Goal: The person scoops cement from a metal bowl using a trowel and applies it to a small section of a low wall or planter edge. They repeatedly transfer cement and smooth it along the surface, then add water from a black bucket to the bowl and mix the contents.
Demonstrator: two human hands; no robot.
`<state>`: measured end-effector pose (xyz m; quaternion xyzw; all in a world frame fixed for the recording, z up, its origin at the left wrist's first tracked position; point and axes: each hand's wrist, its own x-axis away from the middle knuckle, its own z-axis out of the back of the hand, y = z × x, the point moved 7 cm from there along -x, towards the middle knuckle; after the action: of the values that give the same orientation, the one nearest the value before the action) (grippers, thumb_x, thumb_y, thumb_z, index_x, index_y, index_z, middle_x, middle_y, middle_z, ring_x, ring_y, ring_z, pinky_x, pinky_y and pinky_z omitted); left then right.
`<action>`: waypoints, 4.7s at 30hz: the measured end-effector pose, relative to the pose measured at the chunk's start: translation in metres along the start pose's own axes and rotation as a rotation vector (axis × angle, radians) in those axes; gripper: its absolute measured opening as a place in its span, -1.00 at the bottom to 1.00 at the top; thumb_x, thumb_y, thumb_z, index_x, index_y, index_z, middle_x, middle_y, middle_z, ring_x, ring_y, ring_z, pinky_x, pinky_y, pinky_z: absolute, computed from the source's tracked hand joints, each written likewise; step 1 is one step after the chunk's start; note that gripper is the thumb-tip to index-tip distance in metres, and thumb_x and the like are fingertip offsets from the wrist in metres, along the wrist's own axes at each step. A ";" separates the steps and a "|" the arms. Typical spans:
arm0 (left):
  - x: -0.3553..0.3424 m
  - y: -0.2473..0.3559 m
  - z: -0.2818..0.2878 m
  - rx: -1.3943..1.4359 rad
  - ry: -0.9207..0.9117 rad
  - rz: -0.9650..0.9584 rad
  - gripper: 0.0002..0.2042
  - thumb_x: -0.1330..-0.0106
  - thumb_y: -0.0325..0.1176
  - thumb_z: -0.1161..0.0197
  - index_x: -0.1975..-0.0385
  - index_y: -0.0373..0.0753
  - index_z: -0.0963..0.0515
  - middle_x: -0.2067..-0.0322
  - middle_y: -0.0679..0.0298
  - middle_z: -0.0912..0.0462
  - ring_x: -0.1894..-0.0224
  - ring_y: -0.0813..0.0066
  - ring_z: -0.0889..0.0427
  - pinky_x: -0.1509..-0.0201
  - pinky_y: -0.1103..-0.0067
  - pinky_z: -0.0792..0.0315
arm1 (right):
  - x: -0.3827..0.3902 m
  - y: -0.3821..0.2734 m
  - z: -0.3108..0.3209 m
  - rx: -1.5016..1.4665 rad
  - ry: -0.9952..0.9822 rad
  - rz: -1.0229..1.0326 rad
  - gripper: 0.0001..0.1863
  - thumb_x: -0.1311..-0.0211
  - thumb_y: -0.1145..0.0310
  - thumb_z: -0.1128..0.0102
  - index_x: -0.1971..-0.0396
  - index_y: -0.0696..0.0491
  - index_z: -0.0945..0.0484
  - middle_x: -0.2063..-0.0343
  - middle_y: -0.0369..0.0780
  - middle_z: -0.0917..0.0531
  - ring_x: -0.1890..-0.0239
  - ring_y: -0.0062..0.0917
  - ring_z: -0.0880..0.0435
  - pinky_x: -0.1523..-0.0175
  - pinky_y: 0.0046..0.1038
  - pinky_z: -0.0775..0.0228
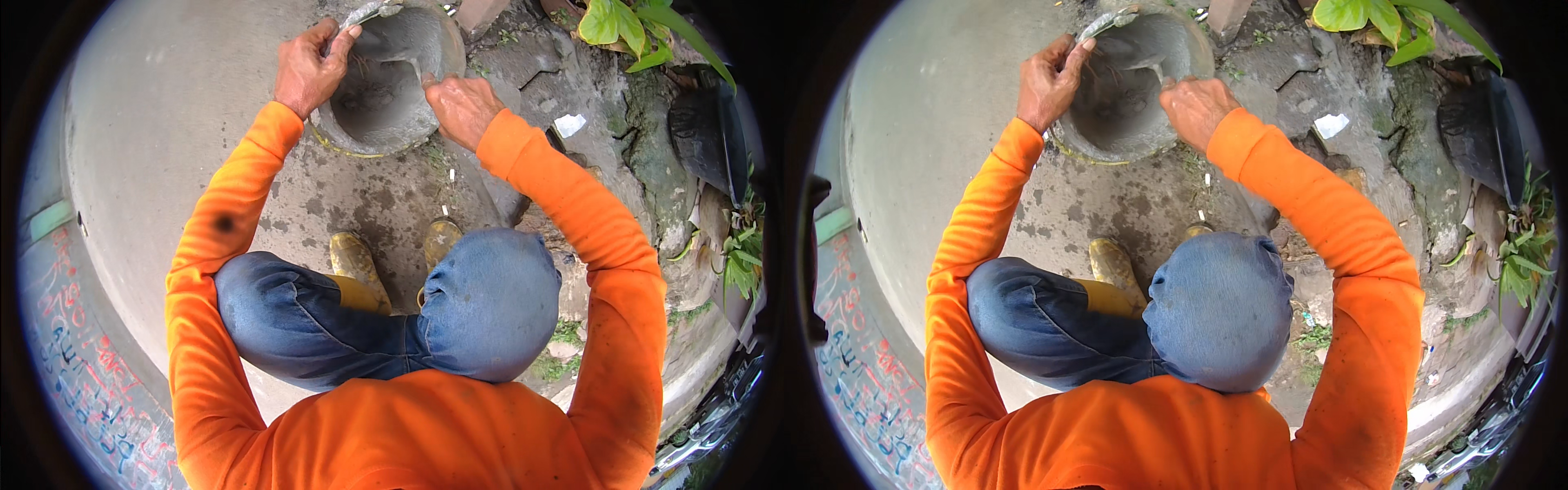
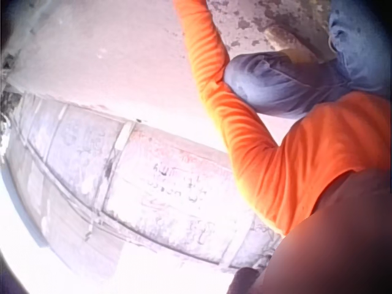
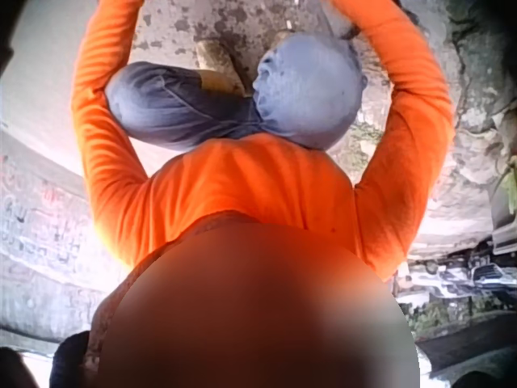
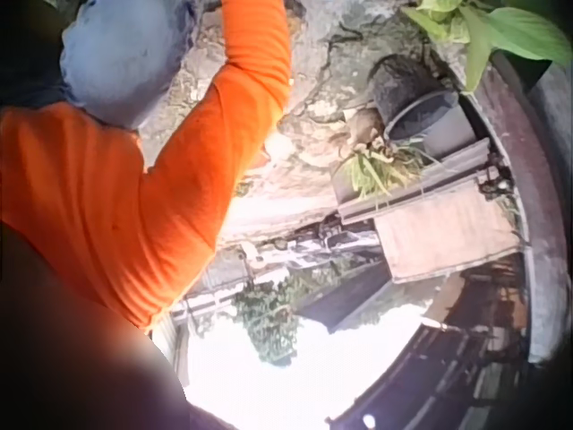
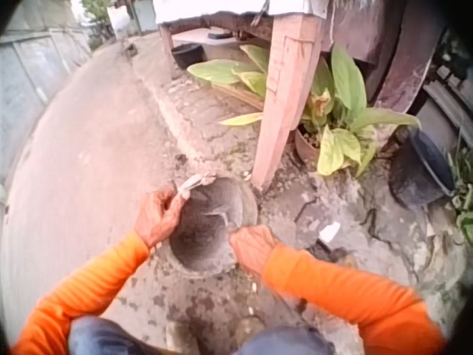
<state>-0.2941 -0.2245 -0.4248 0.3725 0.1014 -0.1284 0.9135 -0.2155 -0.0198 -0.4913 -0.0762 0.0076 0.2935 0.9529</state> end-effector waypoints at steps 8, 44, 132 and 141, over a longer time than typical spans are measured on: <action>0.010 0.023 -0.003 -0.060 -0.009 -0.023 -0.63 -0.45 -0.12 -0.37 0.44 -0.30 -0.53 0.70 0.10 -0.41 0.68 0.28 -0.33 0.51 0.37 -0.36 | -0.004 -0.022 0.012 -0.009 -0.339 0.008 -0.84 -0.07 0.53 -0.33 0.30 0.17 -0.71 0.21 -0.03 -0.78 0.13 -0.18 -0.82 0.10 -0.22 -0.72; 0.028 0.001 -0.008 0.160 -0.131 0.027 -0.64 -0.48 -0.20 -0.39 0.49 -0.30 -0.52 0.63 0.47 -0.22 0.52 0.70 -0.17 0.48 0.55 -0.13 | 0.052 -0.065 -0.092 -2.095 -0.362 -0.313 -0.43 -0.43 0.33 -0.40 -0.37 0.09 -0.49 0.51 -0.37 -0.53 0.66 -0.74 -0.47 0.59 -0.57 -0.34; -0.001 -0.042 0.009 0.060 0.116 0.277 -0.51 -0.52 0.01 -0.28 0.50 -0.33 -0.48 0.68 0.24 -0.38 0.57 0.58 -0.34 0.43 0.46 -0.36 | 0.269 0.256 -0.005 -1.547 0.620 -1.114 -0.63 -0.57 0.17 -0.15 -0.17 0.09 -0.56 0.52 -0.21 -0.59 0.68 -0.50 -0.47 0.64 -0.45 -0.32; 0.026 -0.029 0.030 0.155 0.290 0.192 -0.63 -0.41 -0.04 -0.19 0.26 -0.29 -0.66 0.36 -0.09 -0.72 0.23 -0.10 -0.73 0.11 0.12 -0.55 | 0.205 0.109 -0.016 -1.286 0.189 -0.989 -0.61 -0.64 0.12 -0.04 -0.26 -0.01 -0.54 0.48 -0.33 -0.61 0.62 -0.68 -0.51 0.56 -0.51 -0.39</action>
<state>-0.2760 -0.2696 -0.4301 0.4645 0.1857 0.0071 0.8659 -0.1070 0.1812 -0.5350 -0.6271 -0.1166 -0.2216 0.7376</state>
